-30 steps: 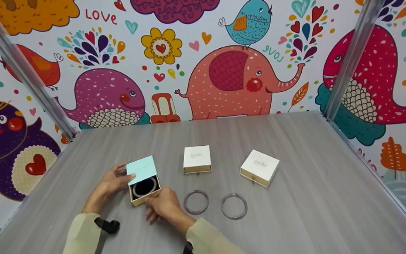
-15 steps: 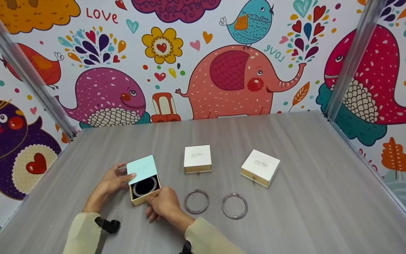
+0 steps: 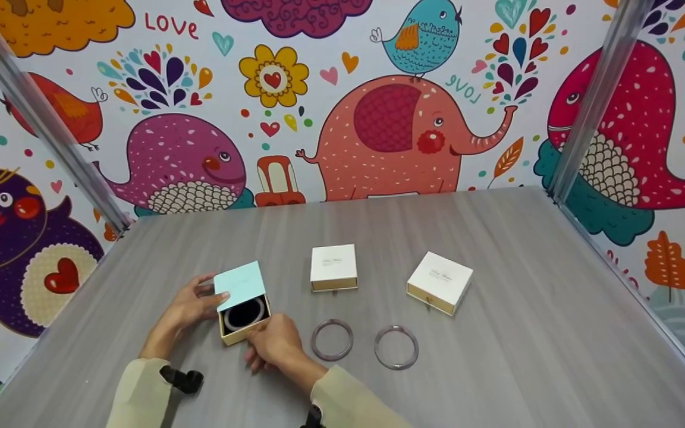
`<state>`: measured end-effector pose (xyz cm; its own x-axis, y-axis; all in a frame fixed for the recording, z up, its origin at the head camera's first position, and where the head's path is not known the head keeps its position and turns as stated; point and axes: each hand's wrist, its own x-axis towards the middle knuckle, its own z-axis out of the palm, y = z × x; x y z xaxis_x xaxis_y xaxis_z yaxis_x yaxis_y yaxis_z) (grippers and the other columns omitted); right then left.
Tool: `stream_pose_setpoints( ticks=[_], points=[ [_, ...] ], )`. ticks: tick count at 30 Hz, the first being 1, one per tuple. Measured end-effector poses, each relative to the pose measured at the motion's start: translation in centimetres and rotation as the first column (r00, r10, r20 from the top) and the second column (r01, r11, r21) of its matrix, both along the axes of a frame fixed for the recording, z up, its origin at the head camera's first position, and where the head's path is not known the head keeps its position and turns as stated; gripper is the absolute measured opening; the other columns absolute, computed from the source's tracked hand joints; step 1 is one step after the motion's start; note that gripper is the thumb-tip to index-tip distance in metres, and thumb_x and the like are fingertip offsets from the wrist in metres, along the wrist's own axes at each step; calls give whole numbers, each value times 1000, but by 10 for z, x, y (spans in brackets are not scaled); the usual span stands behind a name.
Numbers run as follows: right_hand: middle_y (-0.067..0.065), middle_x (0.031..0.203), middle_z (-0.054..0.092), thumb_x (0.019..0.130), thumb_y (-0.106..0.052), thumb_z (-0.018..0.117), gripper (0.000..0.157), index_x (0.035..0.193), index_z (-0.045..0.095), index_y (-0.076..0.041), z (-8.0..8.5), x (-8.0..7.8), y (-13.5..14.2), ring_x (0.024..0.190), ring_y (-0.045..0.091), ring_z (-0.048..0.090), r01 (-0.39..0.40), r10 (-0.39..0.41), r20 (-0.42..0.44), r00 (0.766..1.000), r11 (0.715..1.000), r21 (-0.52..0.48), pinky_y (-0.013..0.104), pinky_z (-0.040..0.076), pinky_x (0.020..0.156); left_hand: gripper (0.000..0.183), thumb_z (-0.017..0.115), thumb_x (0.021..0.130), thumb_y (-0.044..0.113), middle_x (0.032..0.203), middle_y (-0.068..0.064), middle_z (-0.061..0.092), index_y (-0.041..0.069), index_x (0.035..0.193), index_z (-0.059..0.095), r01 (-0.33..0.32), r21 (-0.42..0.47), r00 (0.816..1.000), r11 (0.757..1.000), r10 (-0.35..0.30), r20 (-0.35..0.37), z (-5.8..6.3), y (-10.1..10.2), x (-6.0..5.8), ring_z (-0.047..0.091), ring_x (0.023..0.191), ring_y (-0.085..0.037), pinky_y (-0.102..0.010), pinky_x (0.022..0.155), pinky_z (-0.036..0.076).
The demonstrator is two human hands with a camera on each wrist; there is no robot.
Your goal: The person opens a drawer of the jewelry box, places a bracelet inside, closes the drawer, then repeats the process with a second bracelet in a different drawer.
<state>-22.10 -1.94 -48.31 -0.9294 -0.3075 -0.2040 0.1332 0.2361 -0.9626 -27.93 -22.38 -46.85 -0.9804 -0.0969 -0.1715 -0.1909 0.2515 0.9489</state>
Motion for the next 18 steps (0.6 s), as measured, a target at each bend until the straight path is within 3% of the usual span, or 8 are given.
stream_pose_setpoints(
  ticks=[18],
  points=[
    [1, 56, 68, 96, -9, 61, 16, 89, 74, -4, 0, -4, -4, 40, 7, 60, 12, -11, -30, 999, 1000, 28, 16, 39, 37, 70, 69, 90, -1, 145, -35, 41, -5, 150, 33, -12, -24, 1000, 1000, 12, 1, 0, 1, 0, 62, 101, -28, -44, 84, 60]
  ],
)
